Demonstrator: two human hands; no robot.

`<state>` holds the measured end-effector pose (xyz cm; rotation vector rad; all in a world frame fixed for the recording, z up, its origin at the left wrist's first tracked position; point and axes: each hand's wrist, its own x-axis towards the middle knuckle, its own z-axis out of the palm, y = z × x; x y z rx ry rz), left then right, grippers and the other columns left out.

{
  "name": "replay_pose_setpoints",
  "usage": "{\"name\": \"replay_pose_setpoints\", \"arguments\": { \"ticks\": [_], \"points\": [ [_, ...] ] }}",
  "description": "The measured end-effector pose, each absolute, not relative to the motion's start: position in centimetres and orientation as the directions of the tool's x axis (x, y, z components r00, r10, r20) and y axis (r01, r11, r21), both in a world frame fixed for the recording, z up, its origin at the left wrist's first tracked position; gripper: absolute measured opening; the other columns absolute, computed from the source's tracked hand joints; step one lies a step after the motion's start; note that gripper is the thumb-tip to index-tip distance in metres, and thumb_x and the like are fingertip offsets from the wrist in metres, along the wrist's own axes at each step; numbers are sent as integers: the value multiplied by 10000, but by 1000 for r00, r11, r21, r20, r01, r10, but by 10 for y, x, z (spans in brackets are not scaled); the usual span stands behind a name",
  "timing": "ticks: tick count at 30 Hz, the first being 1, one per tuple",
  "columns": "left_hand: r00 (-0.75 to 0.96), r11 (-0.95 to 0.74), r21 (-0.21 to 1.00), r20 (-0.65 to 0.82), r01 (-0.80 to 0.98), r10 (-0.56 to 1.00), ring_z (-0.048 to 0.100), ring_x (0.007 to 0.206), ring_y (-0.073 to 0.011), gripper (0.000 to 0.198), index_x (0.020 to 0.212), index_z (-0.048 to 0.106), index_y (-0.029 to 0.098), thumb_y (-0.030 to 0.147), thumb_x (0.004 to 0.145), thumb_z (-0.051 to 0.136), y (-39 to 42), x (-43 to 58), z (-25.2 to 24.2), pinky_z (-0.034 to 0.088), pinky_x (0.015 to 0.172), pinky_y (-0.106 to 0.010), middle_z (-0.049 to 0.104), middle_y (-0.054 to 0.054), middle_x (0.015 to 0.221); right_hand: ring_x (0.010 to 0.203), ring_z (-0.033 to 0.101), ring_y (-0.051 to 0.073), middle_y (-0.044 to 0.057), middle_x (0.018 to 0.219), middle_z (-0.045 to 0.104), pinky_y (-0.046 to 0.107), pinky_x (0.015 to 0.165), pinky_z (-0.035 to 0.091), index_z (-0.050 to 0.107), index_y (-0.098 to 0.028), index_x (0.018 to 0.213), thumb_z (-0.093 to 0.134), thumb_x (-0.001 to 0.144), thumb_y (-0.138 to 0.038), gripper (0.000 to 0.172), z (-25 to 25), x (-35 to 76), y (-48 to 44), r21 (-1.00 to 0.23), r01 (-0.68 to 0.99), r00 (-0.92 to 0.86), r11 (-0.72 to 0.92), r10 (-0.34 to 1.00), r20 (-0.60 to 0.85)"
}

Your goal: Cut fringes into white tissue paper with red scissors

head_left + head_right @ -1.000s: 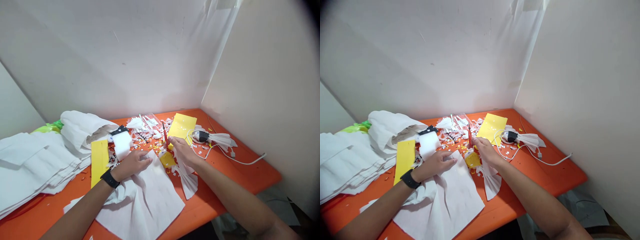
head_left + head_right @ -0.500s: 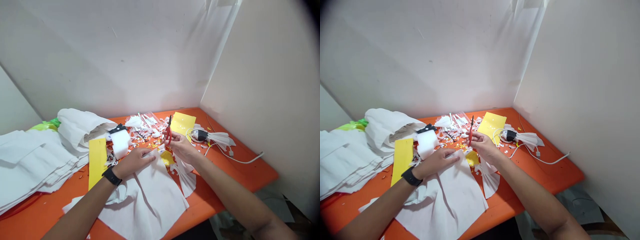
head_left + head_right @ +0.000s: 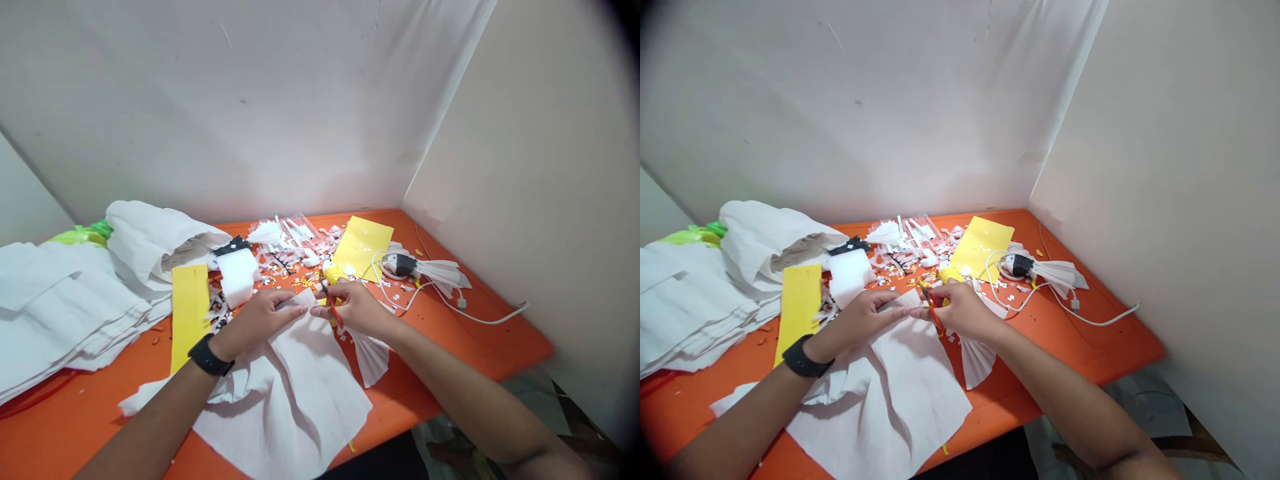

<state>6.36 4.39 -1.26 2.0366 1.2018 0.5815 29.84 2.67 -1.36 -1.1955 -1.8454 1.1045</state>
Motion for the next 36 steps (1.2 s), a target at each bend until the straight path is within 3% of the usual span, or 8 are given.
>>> {"name": "replay_pose_setpoints", "arguments": {
  "ticks": [4,9,13,19,23,28,31,36],
  "points": [
    [469,-259,803,-29,537,882,464,662,-146,396,712,599,183,553,840,660,40,64,0,347,589,-257,489,31,676,570,407,111,-35,573,466,240,522,294,643,-170,602,784,738,-496,381,-16,297,26,-956,261,-467,133,884,-4],
    [513,-86,856,-223,511,829,593,777,-204,436,885,674,179,539,675,803,36,66,7,455,642,-275,645,-6,825,574,410,97,-37,632,507,236,530,300,617,-164,656,807,712,-496,387,-17,294,26,-996,91,-311,8,950,-21],
    [481,1,897,-238,443,844,591,694,-169,355,825,656,173,511,762,739,35,65,6,443,599,-259,649,1,765,517,380,89,-51,582,457,239,488,276,557,-179,640,784,740,-546,443,-17,292,22,-996,12,-324,-89,942,-88],
    [329,-82,902,-68,424,942,645,847,-226,352,922,691,168,505,822,701,35,59,17,501,704,-299,713,-47,904,506,376,88,-47,575,481,247,482,269,597,-178,647,833,704,-513,414,-19,288,15,-989,84,-467,-121,872,-146],
    [269,-124,886,-1,447,963,648,1018,-280,466,1103,673,171,511,791,739,37,57,17,524,839,-357,705,-90,1117,535,382,91,-33,612,518,246,503,273,627,-167,661,822,721,-502,392,-23,285,15,-991,87,-407,-101,904,-128],
    [228,-190,898,104,397,968,531,1301,-300,651,1316,544,251,470,763,807,41,55,1,460,1048,-395,555,-102,1419,529,428,104,-30,603,540,248,501,306,632,-175,687,828,717,-497,378,-28,283,18,-991,8,-292,-134,947,-131],
    [209,-242,885,170,397,963,487,1359,-294,788,1418,432,266,471,764,822,42,58,-5,421,1107,-419,500,-120,1469,536,436,104,-23,613,557,247,502,318,650,-168,693,857,685,-483,377,-26,282,19,-987,-46,-251,-152,958,-136],
    [122,-509,609,562,608,818,441,1382,-299,616,1361,454,246,410,848,752,25,69,1,338,1167,-499,497,-132,1434,578,510,125,-8,664,626,263,555,399,677,-173,730,887,643,-485,387,-17,288,22,-966,-210,-137,-151,983,-124]
  ]
}}
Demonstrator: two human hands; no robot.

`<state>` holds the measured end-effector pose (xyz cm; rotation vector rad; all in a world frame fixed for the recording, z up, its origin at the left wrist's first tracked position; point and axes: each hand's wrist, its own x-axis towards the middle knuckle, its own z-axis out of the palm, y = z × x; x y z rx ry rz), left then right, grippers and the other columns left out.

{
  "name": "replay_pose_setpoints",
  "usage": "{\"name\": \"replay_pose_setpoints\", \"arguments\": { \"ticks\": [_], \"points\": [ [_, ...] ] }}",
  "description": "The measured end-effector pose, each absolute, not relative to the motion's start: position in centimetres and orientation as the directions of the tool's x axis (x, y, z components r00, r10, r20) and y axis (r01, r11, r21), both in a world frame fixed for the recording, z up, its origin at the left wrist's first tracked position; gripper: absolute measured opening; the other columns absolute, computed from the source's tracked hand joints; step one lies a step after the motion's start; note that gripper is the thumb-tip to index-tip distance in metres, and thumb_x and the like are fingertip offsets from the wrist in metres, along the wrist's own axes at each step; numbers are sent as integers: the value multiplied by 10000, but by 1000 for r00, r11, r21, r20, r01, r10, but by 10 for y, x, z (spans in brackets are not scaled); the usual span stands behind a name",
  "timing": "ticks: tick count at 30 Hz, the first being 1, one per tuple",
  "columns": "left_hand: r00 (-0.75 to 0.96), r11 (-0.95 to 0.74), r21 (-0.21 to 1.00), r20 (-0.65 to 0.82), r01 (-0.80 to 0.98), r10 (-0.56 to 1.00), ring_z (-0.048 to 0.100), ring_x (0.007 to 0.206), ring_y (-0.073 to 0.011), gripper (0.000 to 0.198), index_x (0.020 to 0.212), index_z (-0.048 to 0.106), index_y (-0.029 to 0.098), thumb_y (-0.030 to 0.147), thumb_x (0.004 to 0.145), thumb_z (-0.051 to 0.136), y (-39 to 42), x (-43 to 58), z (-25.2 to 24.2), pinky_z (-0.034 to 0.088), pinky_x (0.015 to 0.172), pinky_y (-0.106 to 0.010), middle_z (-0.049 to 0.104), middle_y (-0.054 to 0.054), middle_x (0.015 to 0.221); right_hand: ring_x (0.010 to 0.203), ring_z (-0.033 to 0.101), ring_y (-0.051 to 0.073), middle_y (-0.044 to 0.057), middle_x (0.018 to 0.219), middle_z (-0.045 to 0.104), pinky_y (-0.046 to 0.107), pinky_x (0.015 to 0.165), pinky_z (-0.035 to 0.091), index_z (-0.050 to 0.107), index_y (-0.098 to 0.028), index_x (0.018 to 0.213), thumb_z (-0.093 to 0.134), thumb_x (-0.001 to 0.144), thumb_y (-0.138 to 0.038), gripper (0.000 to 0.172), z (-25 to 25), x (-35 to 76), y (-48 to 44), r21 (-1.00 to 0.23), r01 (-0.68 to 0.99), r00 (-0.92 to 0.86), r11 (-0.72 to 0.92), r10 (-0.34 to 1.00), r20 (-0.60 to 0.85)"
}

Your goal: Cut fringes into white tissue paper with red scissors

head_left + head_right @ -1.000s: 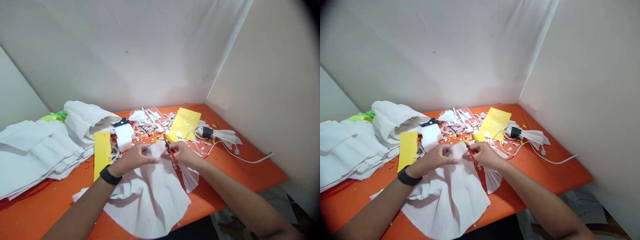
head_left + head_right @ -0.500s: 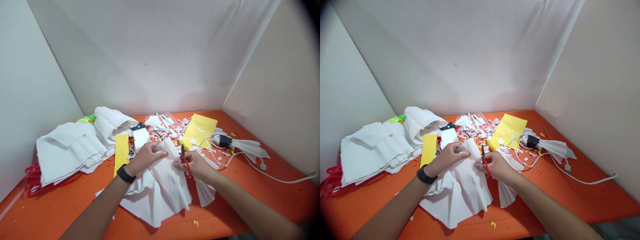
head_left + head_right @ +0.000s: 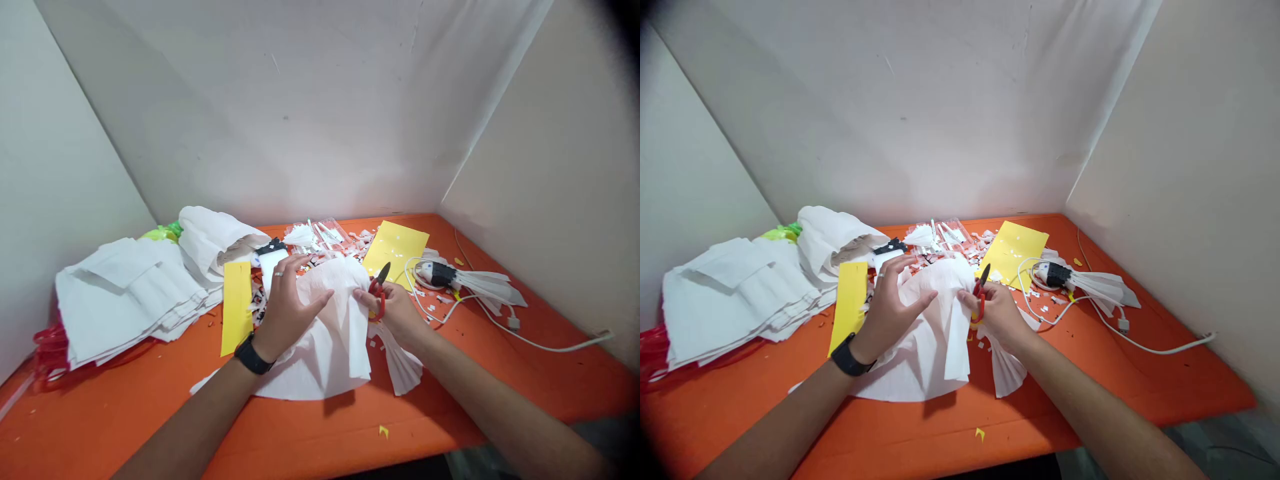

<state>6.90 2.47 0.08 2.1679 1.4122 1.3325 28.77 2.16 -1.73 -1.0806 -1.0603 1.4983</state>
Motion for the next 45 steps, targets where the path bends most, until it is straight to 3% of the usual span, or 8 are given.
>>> {"name": "replay_pose_setpoints", "arguments": {
  "ticks": [4,7,11,15,21,29,37,45],
  "points": [
    [393,-701,367,628,611,672,484,1314,-344,765,1316,470,187,597,748,778,-3,86,2,363,1135,-533,549,-184,1337,603,532,123,-24,674,634,264,607,434,661,-191,706,898,659,-420,333,-16,294,28,-942,-322,-10,-92,996,-93],
    [567,-758,215,548,615,615,339,1443,-421,1062,1488,340,116,743,710,700,-19,100,-8,136,1214,-631,436,-256,1517,683,596,156,1,763,686,292,685,478,692,-206,758,881,689,-419,293,-15,295,31,-914,-399,3,-71,997,-79],
    [572,-666,108,424,738,702,141,1533,-434,923,1554,291,90,512,821,664,-19,106,-20,-4,1206,-668,251,-237,1648,755,651,224,44,819,728,337,688,498,714,-208,827,868,695,-454,319,-11,297,32,-909,-405,-49,-100,995,-87],
    [520,-597,108,387,795,762,146,1543,-395,778,1511,386,96,243,781,614,-11,100,-16,17,1220,-647,306,-207,1635,735,650,227,58,825,738,340,660,496,726,-185,862,881,688,-415,328,-10,300,33,-899,-416,-94,-137,990,-107],
    [583,-667,97,403,739,705,126,1544,-412,960,1578,250,69,584,843,588,-18,106,-24,-6,1213,-656,210,-231,1662,664,580,159,-3,735,677,303,670,477,696,-196,789,904,665,-344,283,-17,298,31,-888,-426,-100,-172,985,-143],
    [524,-601,65,421,796,740,33,1552,-414,1018,1588,190,16,660,868,510,-29,119,-31,67,1210,-665,117,-250,1672,691,522,141,-18,759,604,271,670,441,664,-211,820,885,689,-354,294,-13,293,26,-913,-378,-182,-154,979,-90],
    [422,-489,58,424,870,801,96,1557,-358,657,1555,264,4,125,923,395,-27,120,-25,195,1208,-630,185,-244,1661,639,417,113,-47,724,510,243,592,382,555,-203,770,884,672,-361,378,-16,289,15,-978,-144,-290,-150,951,-103],
    [392,-645,226,634,730,666,309,1491,-386,653,1507,344,13,181,887,460,-23,109,-29,301,1165,-608,380,-287,1571,678,518,144,-8,784,622,277,646,434,646,-205,854,846,719,-384,301,-18,287,16,-970,-198,-242,-141,966,-91]
  ]
}}
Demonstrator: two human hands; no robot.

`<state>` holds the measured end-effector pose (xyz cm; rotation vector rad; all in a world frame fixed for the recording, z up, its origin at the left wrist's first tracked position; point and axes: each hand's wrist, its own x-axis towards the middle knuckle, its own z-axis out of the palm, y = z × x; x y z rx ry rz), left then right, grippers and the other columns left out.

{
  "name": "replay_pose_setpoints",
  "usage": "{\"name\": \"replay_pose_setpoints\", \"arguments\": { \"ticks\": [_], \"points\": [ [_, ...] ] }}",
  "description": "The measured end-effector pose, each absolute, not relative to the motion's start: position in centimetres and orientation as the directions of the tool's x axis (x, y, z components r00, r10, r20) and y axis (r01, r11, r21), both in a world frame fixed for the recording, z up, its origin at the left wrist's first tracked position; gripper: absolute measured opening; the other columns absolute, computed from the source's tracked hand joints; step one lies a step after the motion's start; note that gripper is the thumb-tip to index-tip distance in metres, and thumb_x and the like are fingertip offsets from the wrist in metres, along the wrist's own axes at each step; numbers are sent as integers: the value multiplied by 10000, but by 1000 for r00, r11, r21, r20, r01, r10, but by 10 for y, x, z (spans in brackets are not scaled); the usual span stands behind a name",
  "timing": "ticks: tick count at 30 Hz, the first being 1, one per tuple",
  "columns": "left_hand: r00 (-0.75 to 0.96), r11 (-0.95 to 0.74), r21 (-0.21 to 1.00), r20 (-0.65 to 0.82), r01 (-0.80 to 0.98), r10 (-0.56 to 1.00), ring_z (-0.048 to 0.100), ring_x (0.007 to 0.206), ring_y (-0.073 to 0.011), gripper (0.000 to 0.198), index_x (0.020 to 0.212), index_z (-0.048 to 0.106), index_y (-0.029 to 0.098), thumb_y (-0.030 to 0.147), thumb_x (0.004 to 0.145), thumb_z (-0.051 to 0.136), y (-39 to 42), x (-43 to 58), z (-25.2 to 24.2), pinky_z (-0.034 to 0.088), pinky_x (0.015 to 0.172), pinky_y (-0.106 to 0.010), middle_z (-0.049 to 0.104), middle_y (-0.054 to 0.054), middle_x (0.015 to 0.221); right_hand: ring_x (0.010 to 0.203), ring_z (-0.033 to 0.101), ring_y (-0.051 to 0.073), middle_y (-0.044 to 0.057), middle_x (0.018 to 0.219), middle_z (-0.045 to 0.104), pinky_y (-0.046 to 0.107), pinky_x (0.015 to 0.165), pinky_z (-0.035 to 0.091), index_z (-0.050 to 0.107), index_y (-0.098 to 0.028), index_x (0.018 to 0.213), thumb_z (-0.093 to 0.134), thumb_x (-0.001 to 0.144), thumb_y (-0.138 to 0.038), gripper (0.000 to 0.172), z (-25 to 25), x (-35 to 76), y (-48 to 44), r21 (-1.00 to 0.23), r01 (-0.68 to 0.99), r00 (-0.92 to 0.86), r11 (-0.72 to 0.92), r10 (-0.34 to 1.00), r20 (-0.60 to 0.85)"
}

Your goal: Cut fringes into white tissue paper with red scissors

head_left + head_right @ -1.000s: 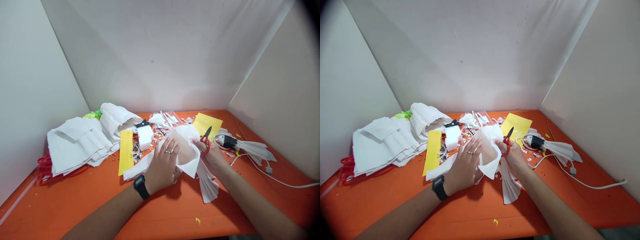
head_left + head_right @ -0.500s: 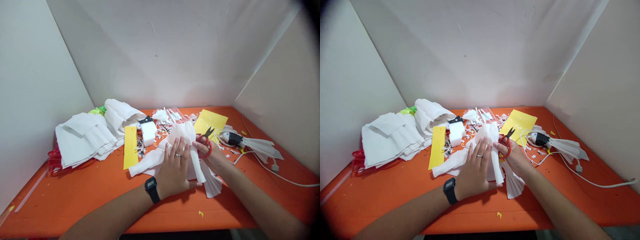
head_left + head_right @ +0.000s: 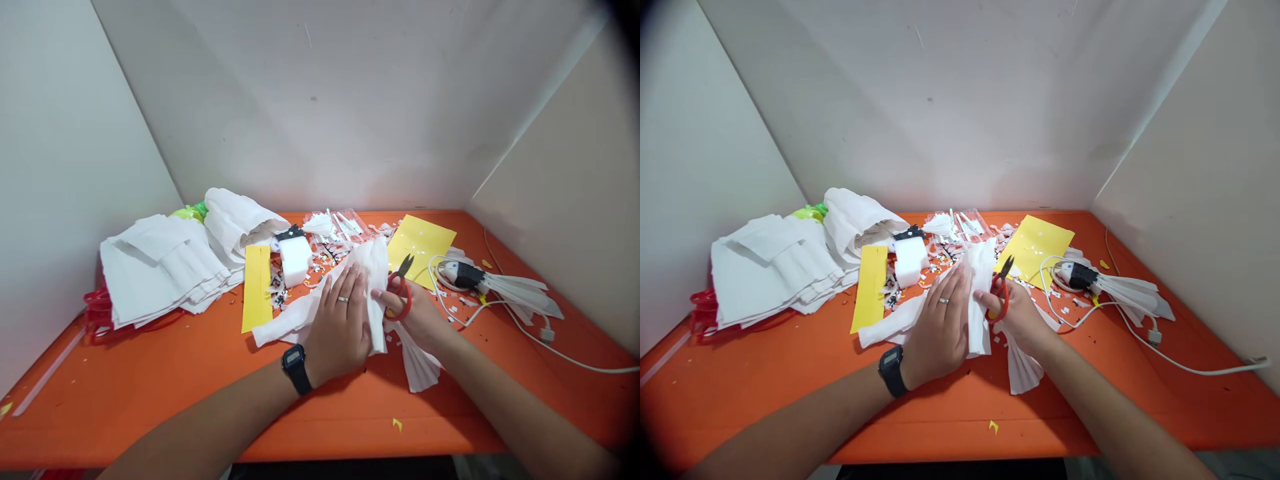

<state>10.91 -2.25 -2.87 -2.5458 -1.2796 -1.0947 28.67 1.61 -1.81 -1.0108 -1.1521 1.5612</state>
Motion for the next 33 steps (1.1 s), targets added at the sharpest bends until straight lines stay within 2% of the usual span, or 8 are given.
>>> {"name": "replay_pose_setpoints", "arguments": {
  "ticks": [4,7,9,11,19,25,29,33],
  "points": [
    [508,-761,558,573,332,642,691,976,-326,338,1041,690,194,460,893,544,-39,110,-26,509,937,-513,739,-162,990,719,572,161,-24,736,624,302,750,474,641,-237,774,821,746,-331,204,-10,288,21,-922,-383,-93,-52,996,-18],
    [759,-100,982,-57,158,648,701,724,-227,418,961,707,201,569,948,509,-50,123,-22,557,694,-362,716,-95,803,738,600,176,-16,734,647,317,778,493,635,-246,733,796,770,-310,177,-4,289,22,-906,-423,-63,-22,998,5],
    [795,318,948,-168,-33,583,712,818,-233,504,1127,678,204,635,871,624,-51,133,-21,556,678,-338,726,-126,1006,783,629,197,2,791,686,332,786,508,659,-249,768,788,770,-317,145,-1,289,22,-903,-429,-49,-4,999,19],
    [742,456,843,-107,-285,662,693,1007,-269,585,1206,651,214,636,806,714,-46,139,-22,558,797,-374,680,-160,1226,832,657,228,24,865,718,350,770,519,689,-249,843,776,770,-347,150,3,291,21,-902,-431,-61,-14,998,13],
    [310,203,713,20,-671,951,548,1321,-317,529,1243,640,218,580,859,680,-14,129,-3,504,1021,-445,657,-111,1353,787,649,230,53,866,727,346,697,495,709,-223,881,791,764,-405,232,0,290,25,-907,-421,-66,-6,998,24],
    [168,168,694,-69,-700,983,667,1160,-267,99,890,736,184,194,793,756,-7,122,1,510,1018,-388,777,-54,1076,677,555,151,7,773,671,290,663,446,682,-199,797,814,763,-446,282,-15,287,25,-949,-314,-11,-3,1000,1],
    [-60,-22,708,-29,-706,998,708,1061,-243,177,622,668,218,84,673,772,-5,117,-7,527,991,-349,778,14,816,709,566,156,19,817,681,286,681,453,668,-193,816,810,758,-474,320,-22,285,27,-945,-325,43,-16,999,-32],
    [137,148,682,-70,-716,988,691,1118,-288,105,892,748,219,251,793,764,-6,117,-10,564,953,-417,788,-37,1059,719,591,171,30,824,685,291,685,470,671,-197,863,797,757,-483,330,-22,285,30,-926,-371,-53,-69,997,-54]
  ]
}}
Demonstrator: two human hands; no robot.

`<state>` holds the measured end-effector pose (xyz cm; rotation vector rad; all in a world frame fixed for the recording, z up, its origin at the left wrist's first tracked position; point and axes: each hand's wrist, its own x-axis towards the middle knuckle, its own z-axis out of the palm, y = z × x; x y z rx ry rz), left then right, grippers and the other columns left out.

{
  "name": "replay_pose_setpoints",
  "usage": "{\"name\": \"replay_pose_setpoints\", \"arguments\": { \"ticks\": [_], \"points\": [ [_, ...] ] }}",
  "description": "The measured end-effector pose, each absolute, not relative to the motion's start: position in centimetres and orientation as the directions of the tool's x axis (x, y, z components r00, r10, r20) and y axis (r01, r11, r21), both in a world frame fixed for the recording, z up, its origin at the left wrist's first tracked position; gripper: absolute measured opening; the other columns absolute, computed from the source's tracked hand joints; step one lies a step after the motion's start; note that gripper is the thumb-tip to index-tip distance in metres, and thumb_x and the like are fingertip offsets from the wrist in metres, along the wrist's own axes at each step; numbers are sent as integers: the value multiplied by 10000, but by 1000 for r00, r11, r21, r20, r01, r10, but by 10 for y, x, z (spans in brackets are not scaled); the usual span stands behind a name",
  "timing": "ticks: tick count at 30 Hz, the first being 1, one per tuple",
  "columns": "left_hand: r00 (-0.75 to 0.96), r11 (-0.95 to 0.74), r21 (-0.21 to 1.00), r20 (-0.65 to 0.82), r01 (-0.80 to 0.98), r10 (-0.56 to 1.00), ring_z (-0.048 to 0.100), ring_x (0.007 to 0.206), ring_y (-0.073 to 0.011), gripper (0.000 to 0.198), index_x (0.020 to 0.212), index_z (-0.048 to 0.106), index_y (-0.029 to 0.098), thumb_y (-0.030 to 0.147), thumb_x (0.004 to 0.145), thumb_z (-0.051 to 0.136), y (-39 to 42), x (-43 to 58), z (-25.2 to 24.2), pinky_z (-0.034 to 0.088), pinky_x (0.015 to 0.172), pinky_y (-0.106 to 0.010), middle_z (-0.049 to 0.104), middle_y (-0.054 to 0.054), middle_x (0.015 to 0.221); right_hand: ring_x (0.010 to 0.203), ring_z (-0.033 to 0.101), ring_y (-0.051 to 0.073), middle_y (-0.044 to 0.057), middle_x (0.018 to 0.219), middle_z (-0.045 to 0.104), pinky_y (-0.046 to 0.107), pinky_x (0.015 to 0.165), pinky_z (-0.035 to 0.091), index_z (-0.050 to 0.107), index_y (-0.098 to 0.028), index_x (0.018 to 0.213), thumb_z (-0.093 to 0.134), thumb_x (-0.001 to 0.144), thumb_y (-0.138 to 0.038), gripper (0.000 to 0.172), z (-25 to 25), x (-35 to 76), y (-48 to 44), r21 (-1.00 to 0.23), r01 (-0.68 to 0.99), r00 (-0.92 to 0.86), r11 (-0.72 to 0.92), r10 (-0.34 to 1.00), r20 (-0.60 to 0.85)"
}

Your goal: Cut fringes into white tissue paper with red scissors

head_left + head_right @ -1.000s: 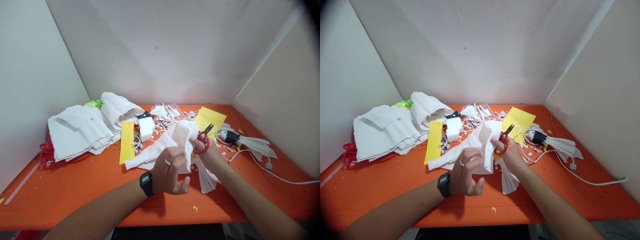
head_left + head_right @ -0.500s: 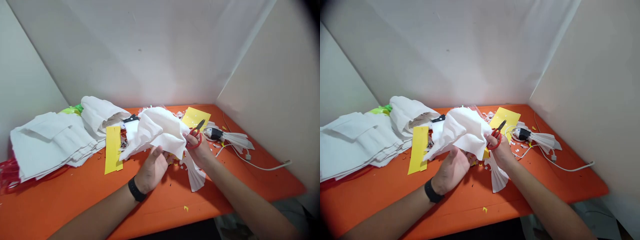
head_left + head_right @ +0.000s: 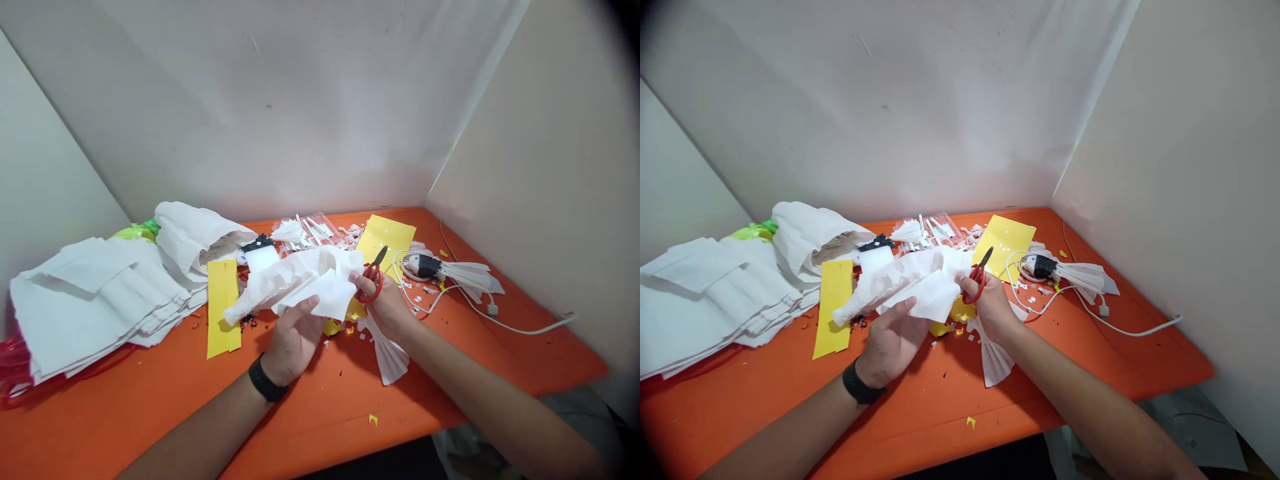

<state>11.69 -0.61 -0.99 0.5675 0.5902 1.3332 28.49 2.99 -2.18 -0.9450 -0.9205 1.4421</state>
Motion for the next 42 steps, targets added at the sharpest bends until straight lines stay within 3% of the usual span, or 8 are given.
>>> {"name": "replay_pose_setpoints", "arguments": {
  "ticks": [5,11,16,22,29,34,39,42],
  "points": [
    [367,384,637,-167,-669,915,685,1146,-271,403,1257,664,211,434,922,671,-2,119,-14,601,900,-375,717,-85,1280,616,549,143,-7,712,639,287,630,453,657,-198,801,841,693,-472,347,-16,290,29,-918,-369,-162,-145,983,-90],
    [34,111,757,-116,-644,993,608,1280,-238,463,1313,619,273,216,872,750,4,119,-13,553,1020,-357,653,-21,1394,610,484,126,-21,672,591,272,597,393,646,-192,743,833,713,-444,315,-12,293,27,-966,-254,-27,-47,999,-41],
    [-90,-44,818,-9,-573,996,615,1274,-258,450,1240,663,307,223,820,800,8,109,-2,563,1012,-375,675,7,1361,590,450,114,-41,632,560,266,588,355,645,-198,755,850,693,-420,309,-14,295,32,-955,-295,10,-34,999,-39],
    [52,90,807,-74,-584,996,679,1169,-282,353,1106,732,175,132,758,772,21,87,7,560,996,-408,772,-64,1140,651,531,137,9,723,663,269,608,386,685,-193,854,840,703,-461,344,-14,295,30,-975,-218,-71,-51,997,-36],
    [79,153,860,-131,-488,988,751,907,-249,243,866,771,187,55,662,776,27,68,7,602,807,-325,785,-21,813,666,531,146,4,696,637,294,655,396,730,-192,886,793,771,-455,294,-16,296,33,-964,-266,-30,-4,1000,4],
    [124,167,864,-122,-475,985,743,926,-247,248,895,770,201,111,671,829,22,69,7,601,840,-328,786,-24,825,669,563,166,27,669,648,319,696,435,680,-195,699,669,872,-513,362,-16,298,35,-972,-231,25,49,999,45],
    [197,121,910,-45,-397,979,700,1091,-287,195,901,774,244,162,729,817,20,65,8,582,940,-373,792,-34,879,957,649,236,81,1046,750,359,839,482,744,-211,1032,666,895,-441,278,-14,302,33,-986,-147,-67,83,993,93],
    [233,137,924,-55,-356,971,694,1097,-280,203,922,776,256,174,739,808,21,57,13,592,913,-349,795,-28,888,1202,585,262,65,1341,656,388,957,471,639,-272,1303,670,895,-379,422,-15,307,35,-982,-64,-57,178,982,182]
  ]
}}
